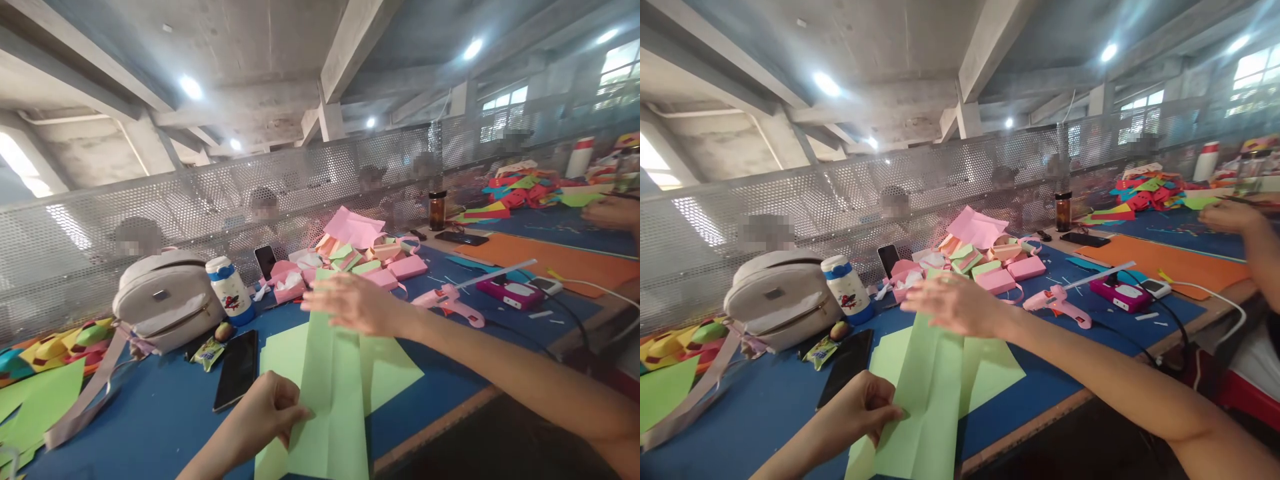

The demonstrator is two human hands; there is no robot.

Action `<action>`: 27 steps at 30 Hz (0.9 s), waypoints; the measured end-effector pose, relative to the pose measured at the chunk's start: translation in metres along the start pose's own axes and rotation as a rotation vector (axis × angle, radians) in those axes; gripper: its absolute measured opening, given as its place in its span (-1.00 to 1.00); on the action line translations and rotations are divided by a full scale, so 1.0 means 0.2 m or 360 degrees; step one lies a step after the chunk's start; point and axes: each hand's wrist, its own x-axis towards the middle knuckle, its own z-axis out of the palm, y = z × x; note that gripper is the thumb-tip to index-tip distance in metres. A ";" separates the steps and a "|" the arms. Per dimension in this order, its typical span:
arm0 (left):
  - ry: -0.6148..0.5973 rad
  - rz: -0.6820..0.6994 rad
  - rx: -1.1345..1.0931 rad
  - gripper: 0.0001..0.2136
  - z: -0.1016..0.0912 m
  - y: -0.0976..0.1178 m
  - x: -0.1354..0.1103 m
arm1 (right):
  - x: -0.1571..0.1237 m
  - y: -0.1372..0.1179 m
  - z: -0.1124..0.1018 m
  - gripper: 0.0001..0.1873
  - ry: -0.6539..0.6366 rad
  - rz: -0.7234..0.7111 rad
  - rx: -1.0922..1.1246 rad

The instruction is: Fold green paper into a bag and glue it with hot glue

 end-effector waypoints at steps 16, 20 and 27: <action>-0.0031 -0.0032 0.0041 -0.51 0.00 -0.10 0.08 | -0.05 -0.10 0.22 -0.72 -0.0297 -0.0416 -0.0298; -0.0079 -0.0023 0.0039 -0.50 0.00 -0.14 0.11 | -0.04 -0.09 0.26 -0.83 -0.0397 -0.0340 -0.0197; 0.0177 0.0146 -0.0010 -0.51 -0.07 -0.11 0.12 | 0.01 -0.06 0.28 -0.91 -0.0529 -0.0098 0.0172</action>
